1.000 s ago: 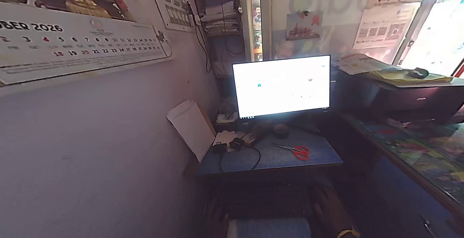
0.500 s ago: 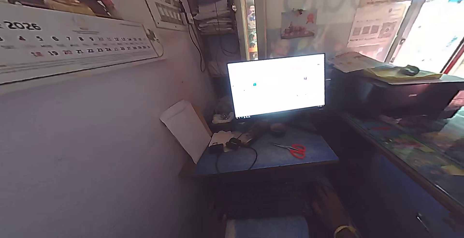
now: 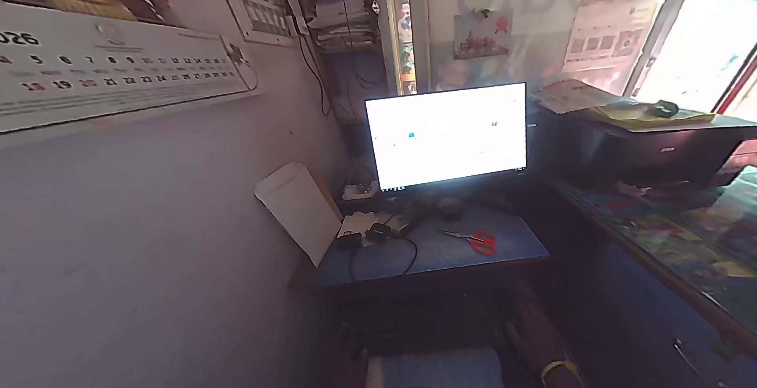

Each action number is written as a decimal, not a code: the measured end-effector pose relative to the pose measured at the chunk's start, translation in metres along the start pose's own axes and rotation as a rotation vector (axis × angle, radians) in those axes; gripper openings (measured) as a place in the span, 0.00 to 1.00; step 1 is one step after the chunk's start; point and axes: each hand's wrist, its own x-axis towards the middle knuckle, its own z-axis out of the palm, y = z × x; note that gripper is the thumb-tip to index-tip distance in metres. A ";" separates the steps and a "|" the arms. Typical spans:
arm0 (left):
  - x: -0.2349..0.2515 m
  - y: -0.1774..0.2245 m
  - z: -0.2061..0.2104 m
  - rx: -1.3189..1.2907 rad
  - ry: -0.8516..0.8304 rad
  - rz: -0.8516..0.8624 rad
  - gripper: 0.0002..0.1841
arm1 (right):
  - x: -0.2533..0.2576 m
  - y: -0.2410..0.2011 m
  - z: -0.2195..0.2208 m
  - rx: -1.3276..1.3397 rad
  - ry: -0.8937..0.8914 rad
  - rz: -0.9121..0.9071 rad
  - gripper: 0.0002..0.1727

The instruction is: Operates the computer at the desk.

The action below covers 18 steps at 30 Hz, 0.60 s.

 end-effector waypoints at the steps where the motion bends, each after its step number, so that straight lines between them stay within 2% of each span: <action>1: 0.000 0.000 0.000 -0.002 -0.003 -0.002 0.26 | 0.000 -0.001 -0.001 0.012 0.007 0.009 0.38; 6: 0.000 0.002 -0.004 -0.018 0.018 0.016 0.27 | 0.003 -0.003 -0.001 0.010 0.041 0.021 0.35; 18: 0.001 0.015 -0.024 -0.021 -0.007 -0.011 0.27 | 0.004 -0.006 -0.007 0.022 0.058 0.041 0.37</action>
